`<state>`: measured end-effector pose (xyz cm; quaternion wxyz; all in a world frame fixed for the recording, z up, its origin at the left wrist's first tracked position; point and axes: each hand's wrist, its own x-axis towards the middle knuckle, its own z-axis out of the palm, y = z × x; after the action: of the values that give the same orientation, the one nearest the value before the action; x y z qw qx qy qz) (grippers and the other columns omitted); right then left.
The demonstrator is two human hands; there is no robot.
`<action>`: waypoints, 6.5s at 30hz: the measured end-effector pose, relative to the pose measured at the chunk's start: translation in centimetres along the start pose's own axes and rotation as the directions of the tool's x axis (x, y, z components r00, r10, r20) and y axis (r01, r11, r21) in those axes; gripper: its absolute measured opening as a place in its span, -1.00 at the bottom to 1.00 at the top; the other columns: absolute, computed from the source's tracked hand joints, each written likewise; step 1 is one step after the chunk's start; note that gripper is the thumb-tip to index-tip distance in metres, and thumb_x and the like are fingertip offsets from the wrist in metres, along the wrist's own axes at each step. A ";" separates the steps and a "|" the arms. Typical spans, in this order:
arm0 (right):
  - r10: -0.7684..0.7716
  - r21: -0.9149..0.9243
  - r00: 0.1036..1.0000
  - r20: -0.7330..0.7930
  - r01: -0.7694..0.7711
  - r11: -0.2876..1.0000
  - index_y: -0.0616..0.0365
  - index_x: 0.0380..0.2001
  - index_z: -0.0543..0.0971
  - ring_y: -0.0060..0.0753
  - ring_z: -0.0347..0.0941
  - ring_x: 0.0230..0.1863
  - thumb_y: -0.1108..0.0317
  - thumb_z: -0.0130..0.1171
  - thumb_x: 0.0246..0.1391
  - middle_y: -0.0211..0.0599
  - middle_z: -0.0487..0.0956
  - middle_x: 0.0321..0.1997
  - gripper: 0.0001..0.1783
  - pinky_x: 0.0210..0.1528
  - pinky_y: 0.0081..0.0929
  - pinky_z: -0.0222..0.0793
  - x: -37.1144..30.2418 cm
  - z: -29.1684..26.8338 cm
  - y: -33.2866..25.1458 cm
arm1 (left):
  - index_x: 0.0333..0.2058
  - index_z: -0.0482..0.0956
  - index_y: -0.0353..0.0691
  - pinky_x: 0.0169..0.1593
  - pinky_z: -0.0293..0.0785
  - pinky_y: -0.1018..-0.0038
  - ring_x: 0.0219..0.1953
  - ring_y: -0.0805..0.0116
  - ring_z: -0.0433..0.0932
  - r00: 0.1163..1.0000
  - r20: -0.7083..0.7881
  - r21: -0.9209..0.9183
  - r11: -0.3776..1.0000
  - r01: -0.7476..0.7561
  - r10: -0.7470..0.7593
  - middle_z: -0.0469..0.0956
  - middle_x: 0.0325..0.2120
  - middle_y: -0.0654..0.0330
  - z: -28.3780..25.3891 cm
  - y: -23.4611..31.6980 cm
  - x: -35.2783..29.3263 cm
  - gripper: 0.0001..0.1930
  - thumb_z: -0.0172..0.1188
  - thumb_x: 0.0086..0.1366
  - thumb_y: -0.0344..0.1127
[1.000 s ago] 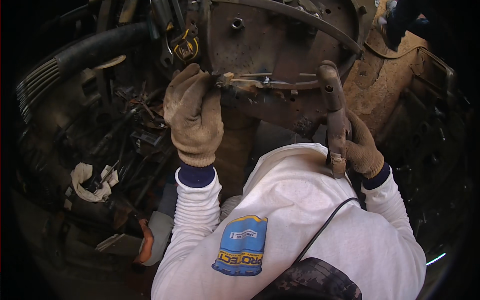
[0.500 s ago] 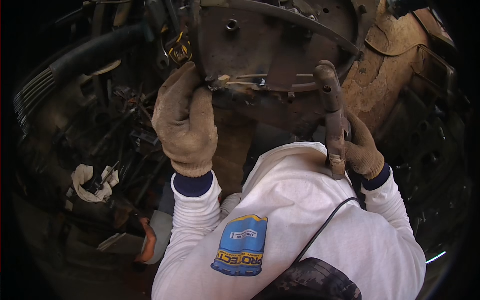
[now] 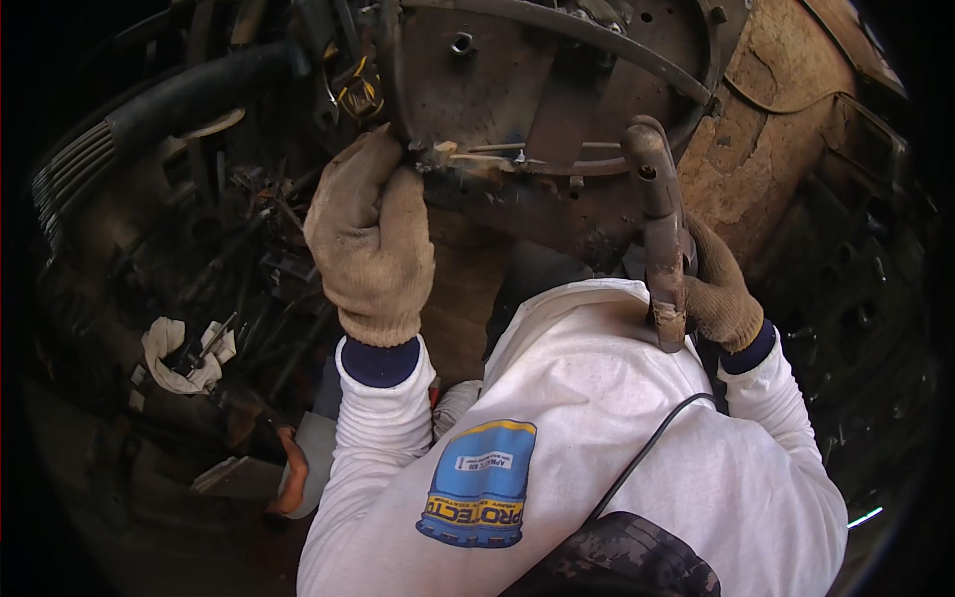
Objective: The person welds metal components together to assemble a circular frame and a wire cage structure. They use a welding torch to join segments, use a tape measure to check dimensions, and use a hammer to adjust parts into place before handling a wire mesh cage.
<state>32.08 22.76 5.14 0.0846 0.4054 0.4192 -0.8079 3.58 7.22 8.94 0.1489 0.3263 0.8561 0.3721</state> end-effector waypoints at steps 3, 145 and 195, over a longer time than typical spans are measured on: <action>0.035 -0.050 0.999 -0.001 -0.035 0.998 0.32 0.26 0.36 -0.41 0.51 0.06 0.29 0.53 -0.07 -0.18 0.57 0.09 -0.15 0.18 -0.42 0.42 -0.2 0.0 -0.4 | -0.17 0.67 -0.45 -0.02 0.57 0.30 -0.15 0.09 0.68 1.000 0.021 0.005 1.000 -0.020 0.020 0.69 -0.23 -0.07 -0.2 0.0 0.2 -0.75 0.18 0.21 -0.46; -0.628 0.310 0.731 -0.267 0.682 0.662 0.42 0.27 0.27 -0.35 0.56 -0.28 -0.03 0.29 0.19 -0.23 0.52 -0.24 -0.16 -0.30 -0.16 0.68 -7.4 -6.8 4.7 | 0.26 0.42 -0.20 -0.11 0.62 0.41 -0.19 0.35 0.63 0.779 0.626 -0.241 0.943 0.229 -0.029 0.63 -0.10 0.11 2.8 6.0 17.7 -0.56 0.03 0.51 -0.17; -0.605 0.309 0.739 -0.297 0.674 0.672 0.41 0.25 0.29 -0.34 0.57 -0.32 0.08 0.17 0.26 -0.22 0.52 -0.26 -0.30 -0.33 -0.18 0.69 -5.9 -10.2 3.1 | 0.04 0.55 -0.26 -0.36 0.48 0.52 -0.45 0.51 0.51 0.748 0.657 0.073 0.995 0.068 -0.099 0.69 -0.25 0.19 4.9 6.6 21.3 -0.60 0.02 0.48 -0.05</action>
<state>43.42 27.22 4.26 -0.3244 0.3078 0.3675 -0.8154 -6.84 27.43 10.21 0.4501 0.4012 0.7705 0.2070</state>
